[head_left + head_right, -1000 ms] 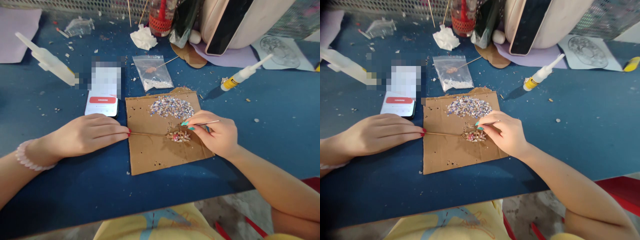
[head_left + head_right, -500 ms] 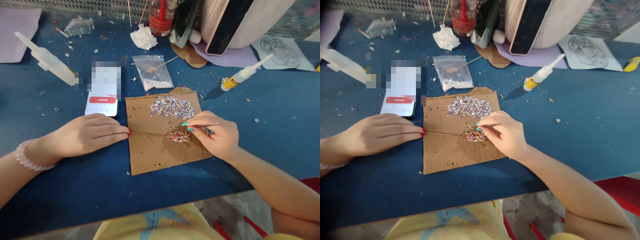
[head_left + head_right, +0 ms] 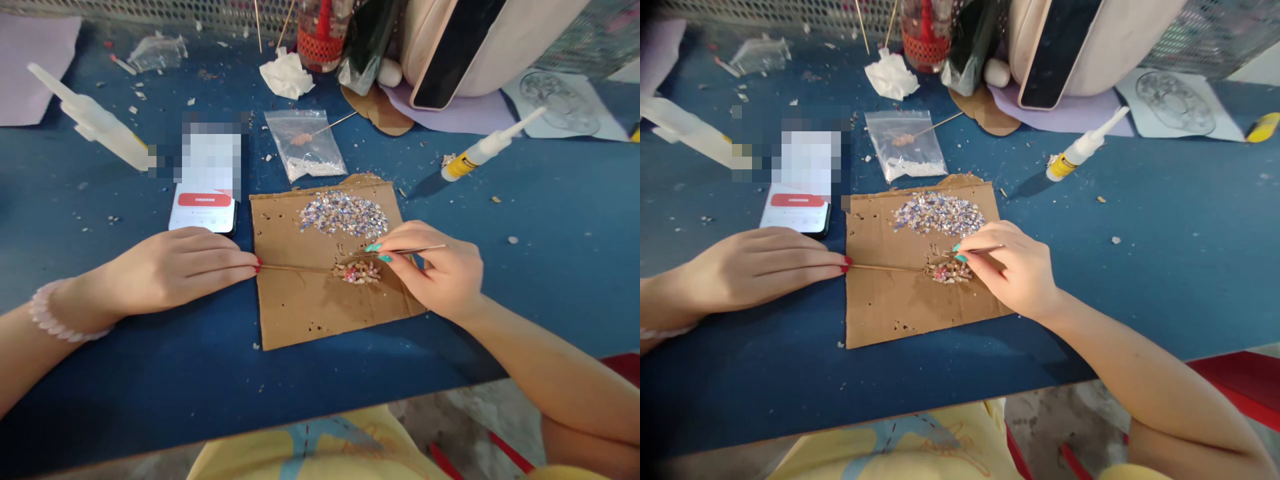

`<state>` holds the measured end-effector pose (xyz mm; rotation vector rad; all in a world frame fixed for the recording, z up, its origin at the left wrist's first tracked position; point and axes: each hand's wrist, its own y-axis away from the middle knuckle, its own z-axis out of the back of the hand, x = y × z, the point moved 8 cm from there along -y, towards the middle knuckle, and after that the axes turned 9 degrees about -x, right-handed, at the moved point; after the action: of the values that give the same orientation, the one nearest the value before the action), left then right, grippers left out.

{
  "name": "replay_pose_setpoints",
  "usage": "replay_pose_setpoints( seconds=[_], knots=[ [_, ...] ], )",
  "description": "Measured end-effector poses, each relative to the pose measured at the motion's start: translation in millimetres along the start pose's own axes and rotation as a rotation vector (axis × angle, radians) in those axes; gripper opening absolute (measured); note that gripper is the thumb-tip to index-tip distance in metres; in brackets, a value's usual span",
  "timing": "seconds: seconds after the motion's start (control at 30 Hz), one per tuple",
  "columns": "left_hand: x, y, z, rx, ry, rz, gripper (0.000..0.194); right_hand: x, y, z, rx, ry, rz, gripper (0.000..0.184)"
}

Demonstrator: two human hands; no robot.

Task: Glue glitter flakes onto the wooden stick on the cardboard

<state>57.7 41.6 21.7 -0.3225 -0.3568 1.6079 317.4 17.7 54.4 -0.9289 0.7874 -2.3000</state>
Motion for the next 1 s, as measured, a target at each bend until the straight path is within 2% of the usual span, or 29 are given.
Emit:
replay_pose_setpoints(
  seconds=[0.6, 1.0],
  knots=[
    [1.1, 0.6, -1.1, 0.016, -0.003, 0.012, 0.050, -0.2, -0.3, -3.8, 0.014, 0.015, 0.007, 0.012],
    [1.2, -0.8, -1.3, 0.014, -0.006, 0.012, 0.041, -7.2, 4.0, -0.2, 0.011, -0.043, -0.001, 0.012]
  ],
)
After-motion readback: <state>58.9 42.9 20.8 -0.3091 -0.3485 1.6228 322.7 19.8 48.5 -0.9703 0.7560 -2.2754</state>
